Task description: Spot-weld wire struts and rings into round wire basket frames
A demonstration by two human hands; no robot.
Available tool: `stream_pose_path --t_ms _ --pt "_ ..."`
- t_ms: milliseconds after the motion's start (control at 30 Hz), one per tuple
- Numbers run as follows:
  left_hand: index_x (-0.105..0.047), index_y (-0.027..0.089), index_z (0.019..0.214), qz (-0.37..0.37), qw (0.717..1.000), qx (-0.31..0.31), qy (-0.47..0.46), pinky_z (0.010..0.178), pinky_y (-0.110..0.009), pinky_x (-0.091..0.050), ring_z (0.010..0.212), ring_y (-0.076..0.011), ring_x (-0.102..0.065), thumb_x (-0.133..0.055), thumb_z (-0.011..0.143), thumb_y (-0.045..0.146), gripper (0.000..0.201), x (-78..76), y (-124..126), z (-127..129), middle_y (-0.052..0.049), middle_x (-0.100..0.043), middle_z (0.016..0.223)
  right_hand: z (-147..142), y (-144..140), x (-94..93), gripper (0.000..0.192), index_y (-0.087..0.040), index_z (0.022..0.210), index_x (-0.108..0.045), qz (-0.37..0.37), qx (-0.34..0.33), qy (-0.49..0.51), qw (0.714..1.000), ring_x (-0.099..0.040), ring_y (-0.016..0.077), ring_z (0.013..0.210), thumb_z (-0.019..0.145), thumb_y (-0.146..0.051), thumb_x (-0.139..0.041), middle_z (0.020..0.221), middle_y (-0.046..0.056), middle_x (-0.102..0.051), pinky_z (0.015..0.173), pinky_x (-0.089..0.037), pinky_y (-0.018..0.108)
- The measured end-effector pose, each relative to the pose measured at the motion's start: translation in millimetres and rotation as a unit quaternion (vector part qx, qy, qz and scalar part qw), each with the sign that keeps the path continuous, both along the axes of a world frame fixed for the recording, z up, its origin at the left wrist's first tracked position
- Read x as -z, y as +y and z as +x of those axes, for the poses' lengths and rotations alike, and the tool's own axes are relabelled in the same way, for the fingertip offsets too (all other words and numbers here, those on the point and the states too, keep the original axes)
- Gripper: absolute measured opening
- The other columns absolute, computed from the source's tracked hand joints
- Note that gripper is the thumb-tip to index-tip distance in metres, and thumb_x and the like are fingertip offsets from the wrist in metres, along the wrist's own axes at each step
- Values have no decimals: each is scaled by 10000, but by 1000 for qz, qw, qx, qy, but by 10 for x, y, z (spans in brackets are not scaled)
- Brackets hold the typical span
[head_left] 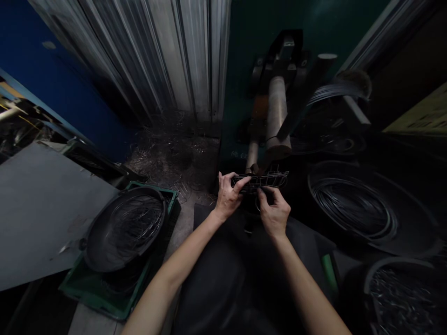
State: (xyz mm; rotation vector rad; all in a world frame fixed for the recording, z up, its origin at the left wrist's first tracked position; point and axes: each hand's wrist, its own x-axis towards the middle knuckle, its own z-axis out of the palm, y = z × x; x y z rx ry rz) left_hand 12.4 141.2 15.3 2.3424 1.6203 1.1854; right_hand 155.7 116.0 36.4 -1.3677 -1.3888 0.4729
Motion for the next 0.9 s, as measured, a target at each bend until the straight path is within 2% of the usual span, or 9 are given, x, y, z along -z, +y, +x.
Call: stream_pose_path --t_ms 300,600,900 --pt "-475 326 1280 -16 1000 -5 -4 1102 -612 -222 1152 -222 -428 -561 758 83 582 -3 51 17 -52 -390 1197 -1 61 20 299 -167 897 -638 11 5 -14 1000 -605 157 765 864 -449 -546 847 44 -657 729 -471 276" --pt "-483 308 1285 -24 1000 7 -6 1114 -595 -198 1163 -222 -425 -566 801 140 519 -6 -47 26 -67 -399 1208 15 -15 35 259 -166 905 -634 18 -2 -11 1000 -605 150 764 866 -412 -562 850 44 -653 727 -471 269" --pt "-463 314 1292 -30 999 11 -16 1121 -585 -200 1173 -218 -421 -566 767 92 580 29 -52 39 -59 -384 1203 22 -50 43 323 -166 894 -634 -12 19 -23 999 -604 158 737 854 -474 -548 835 54 -655 711 -487 282"
